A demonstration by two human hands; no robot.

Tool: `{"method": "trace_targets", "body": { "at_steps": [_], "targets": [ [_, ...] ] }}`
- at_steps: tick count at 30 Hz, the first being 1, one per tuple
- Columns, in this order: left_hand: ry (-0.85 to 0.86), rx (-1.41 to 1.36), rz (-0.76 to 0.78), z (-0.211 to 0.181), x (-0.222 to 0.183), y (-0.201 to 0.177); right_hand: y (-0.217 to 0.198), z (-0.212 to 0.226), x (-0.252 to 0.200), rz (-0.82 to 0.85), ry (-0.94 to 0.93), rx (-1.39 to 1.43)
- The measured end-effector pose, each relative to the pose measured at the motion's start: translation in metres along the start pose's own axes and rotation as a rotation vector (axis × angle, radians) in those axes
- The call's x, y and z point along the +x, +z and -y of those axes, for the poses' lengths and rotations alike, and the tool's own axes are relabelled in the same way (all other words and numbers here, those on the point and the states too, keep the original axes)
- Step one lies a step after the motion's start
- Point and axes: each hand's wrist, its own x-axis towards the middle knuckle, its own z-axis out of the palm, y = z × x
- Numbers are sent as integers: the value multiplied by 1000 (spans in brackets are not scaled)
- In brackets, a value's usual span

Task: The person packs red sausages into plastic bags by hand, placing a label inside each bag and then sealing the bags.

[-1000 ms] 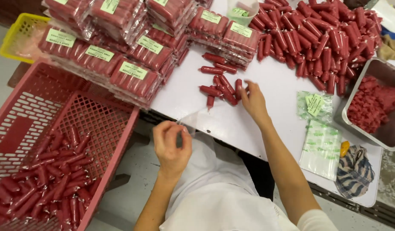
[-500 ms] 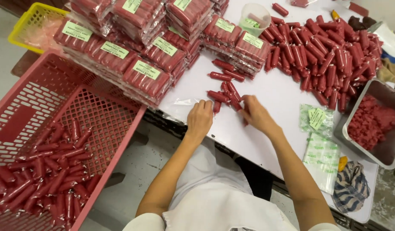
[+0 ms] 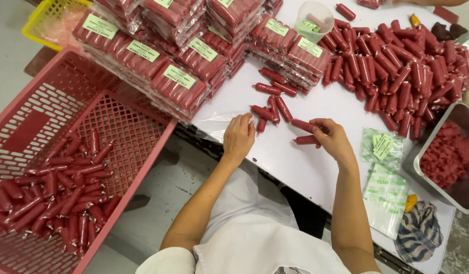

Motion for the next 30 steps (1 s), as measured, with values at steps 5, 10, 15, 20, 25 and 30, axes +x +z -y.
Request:
{"method": "trace_targets", "body": {
  "at_steps": [5,10,15,20,25,30],
  "targets": [
    [11,-7,-6,-5,2,-7,11,-33,21,-37,47,111],
    [6,-18,-9,3,0,2,5,-13,20,-88,10,113],
    [21,-24,-16,4,-1,3,9,31,40,-266,-649,-607],
    [23,-35,-8,3,-3,0,61,-21,79,-137,-1063,-1136],
    [10,-42,27,1,1,-5,62,-18,81,-20,-1083,-1197],
    [18,-47,53,-3,7,-10,74,-45,106,-138,-1283,-1168]
  ]
}}
